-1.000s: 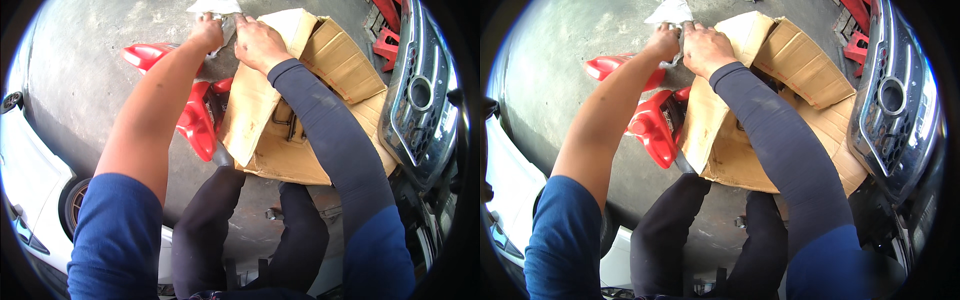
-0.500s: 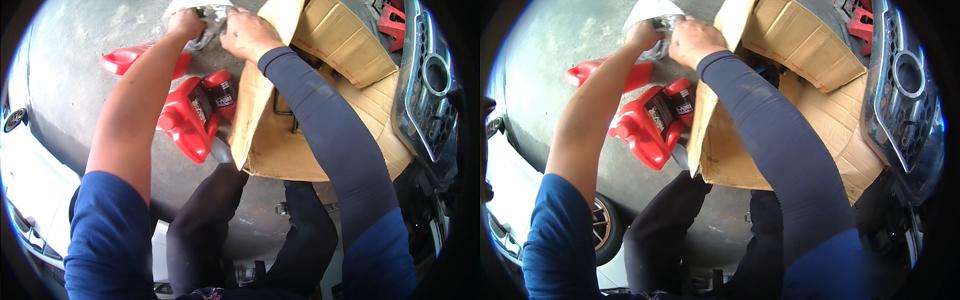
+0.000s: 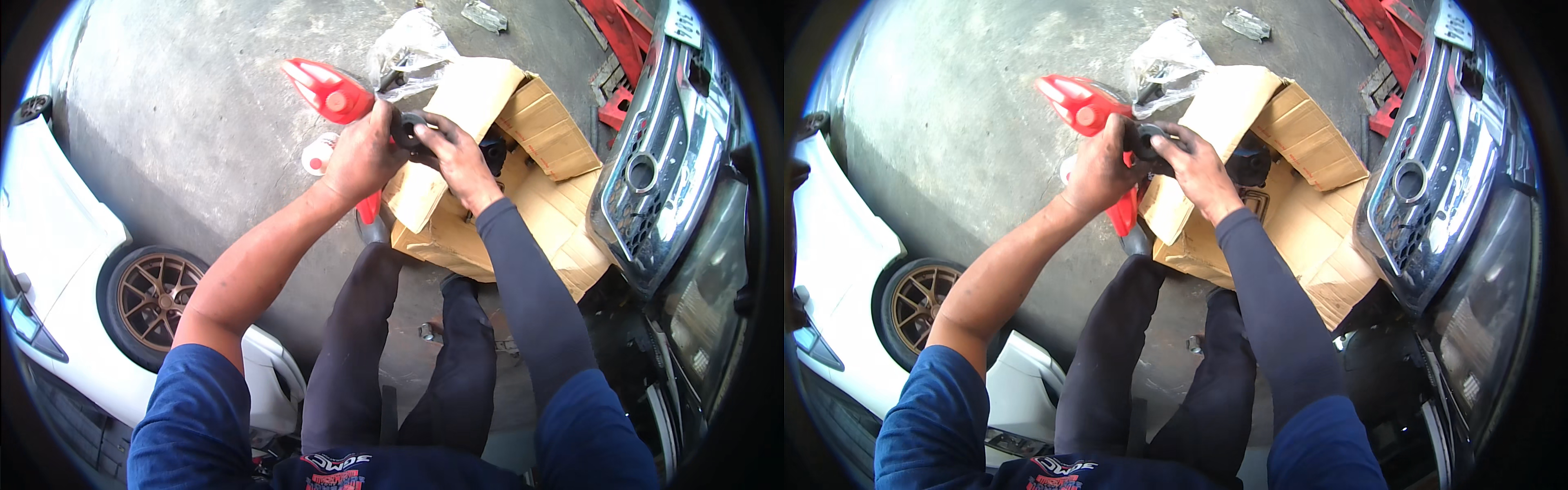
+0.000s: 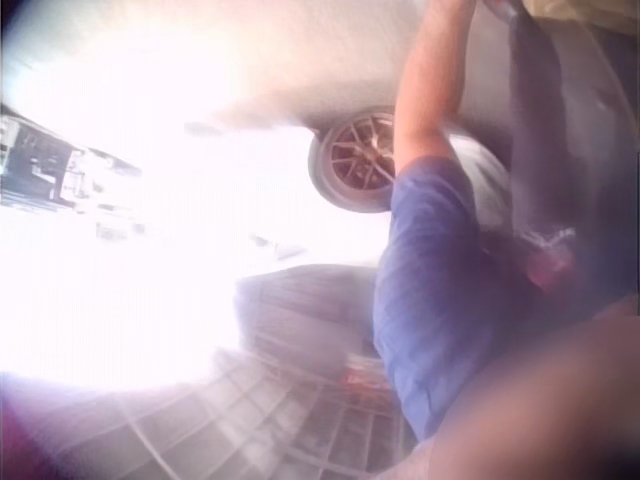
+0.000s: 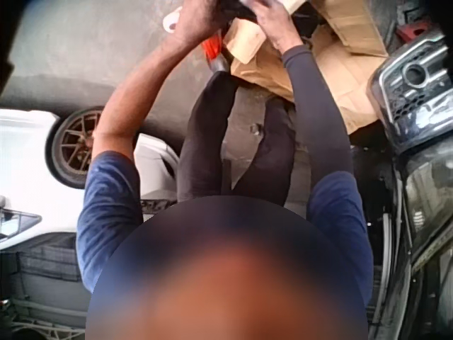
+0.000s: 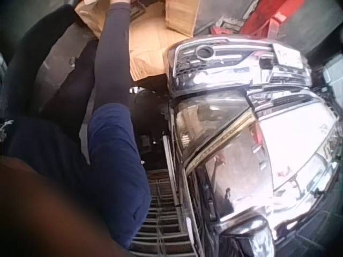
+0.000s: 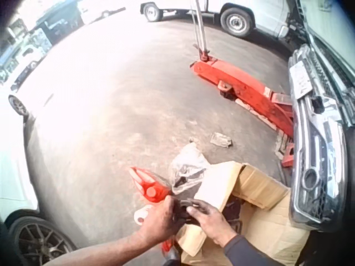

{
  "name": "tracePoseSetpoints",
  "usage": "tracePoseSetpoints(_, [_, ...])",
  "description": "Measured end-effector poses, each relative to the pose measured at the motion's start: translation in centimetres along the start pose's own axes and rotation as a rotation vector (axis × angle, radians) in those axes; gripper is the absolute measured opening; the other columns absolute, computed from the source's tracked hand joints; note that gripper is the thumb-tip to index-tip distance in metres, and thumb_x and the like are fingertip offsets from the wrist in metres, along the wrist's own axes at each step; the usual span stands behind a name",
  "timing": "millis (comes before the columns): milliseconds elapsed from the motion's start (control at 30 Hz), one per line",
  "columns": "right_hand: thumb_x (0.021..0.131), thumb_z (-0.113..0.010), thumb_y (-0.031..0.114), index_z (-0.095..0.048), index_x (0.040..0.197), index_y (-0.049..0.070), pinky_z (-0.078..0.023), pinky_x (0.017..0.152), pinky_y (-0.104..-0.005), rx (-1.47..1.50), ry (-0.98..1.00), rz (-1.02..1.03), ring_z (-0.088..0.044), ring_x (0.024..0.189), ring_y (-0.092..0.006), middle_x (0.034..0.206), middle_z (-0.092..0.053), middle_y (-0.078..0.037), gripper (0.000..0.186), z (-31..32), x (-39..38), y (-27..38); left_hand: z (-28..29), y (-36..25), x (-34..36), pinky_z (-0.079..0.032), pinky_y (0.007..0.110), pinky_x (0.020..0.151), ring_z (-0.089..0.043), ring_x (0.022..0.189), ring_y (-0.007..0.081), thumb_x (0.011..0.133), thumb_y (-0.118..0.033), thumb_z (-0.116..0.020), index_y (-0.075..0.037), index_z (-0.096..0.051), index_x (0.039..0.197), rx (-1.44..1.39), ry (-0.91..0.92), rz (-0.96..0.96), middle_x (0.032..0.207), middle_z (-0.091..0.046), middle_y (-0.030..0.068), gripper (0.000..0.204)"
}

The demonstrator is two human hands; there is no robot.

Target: The person sits on the garage floor and handles various car parts, including a radiator and suspension components. They use a screwdriver to adjust parts and place items into a cardboard box.

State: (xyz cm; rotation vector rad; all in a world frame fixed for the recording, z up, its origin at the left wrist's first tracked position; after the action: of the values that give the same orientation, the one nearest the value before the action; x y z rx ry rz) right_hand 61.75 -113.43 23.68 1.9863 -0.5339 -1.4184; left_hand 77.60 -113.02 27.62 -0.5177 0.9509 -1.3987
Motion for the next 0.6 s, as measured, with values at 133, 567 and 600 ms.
tracePoseSetpoints(133, [0.109, -0.069, 0.027, -0.065, 0.143, 0.0, -0.059, 0.104, -0.0358, 0.189, 0.024, -0.087, -0.072, 0.117, -0.0195, 0.129, -0.073, -0.01, 0.044, -3.2, -4.9, 0.7, 4.0, -2.5, -4.4, -0.061, 0.047, 0.089, -0.075, 0.105, 0.04, 0.082, -0.01, -0.085, -0.002, -0.059, 0.131, -0.15, -0.087, -0.077, 0.114, -0.074, 0.0203, 0.056])
tracePoseSetpoints(567, [0.106, -0.077, 0.035, -0.066, 0.145, 0.002, -0.051, 0.108, -0.031, -0.103, 0.032, -0.272, -0.066, 0.121, -0.0147, 0.131, -0.073, -0.008, 0.052, -11.8, -16.8, -3.9, 8.1, -4.0, -20.4, -0.064, 0.04, 0.088, -0.078, 0.096, 0.0283, 0.089, -0.022, -0.09, -0.002, -0.071, 0.134, -0.204, 0.053, 0.141, 0.11, -0.074, 0.0158, 0.053])
tracePoseSetpoints(600, [0.106, -0.075, 0.038, -0.068, 0.145, 0.006, -0.051, 0.109, -0.0308, -0.17, 0.048, -0.286, -0.065, 0.122, -0.0133, 0.133, -0.073, -0.006, 0.05, -12.2, -17.9, -4.4, 8.0, -4.1, -22.0, -0.063, 0.04, 0.088, -0.079, 0.096, 0.0281, 0.09, -0.023, -0.09, -0.002, -0.071, 0.134, -0.25, 0.053, 0.164, 0.11, -0.074, 0.0156, 0.052])
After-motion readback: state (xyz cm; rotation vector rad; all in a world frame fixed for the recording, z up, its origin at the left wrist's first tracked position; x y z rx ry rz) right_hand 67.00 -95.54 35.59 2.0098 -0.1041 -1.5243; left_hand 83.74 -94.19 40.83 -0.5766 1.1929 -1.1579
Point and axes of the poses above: each hand's wrist, its own x-axis towards the middle knuckle, its own z-axis out of the back of the hand, y = z × x, the point moved 9 cm from there along x, towards the middle knuckle
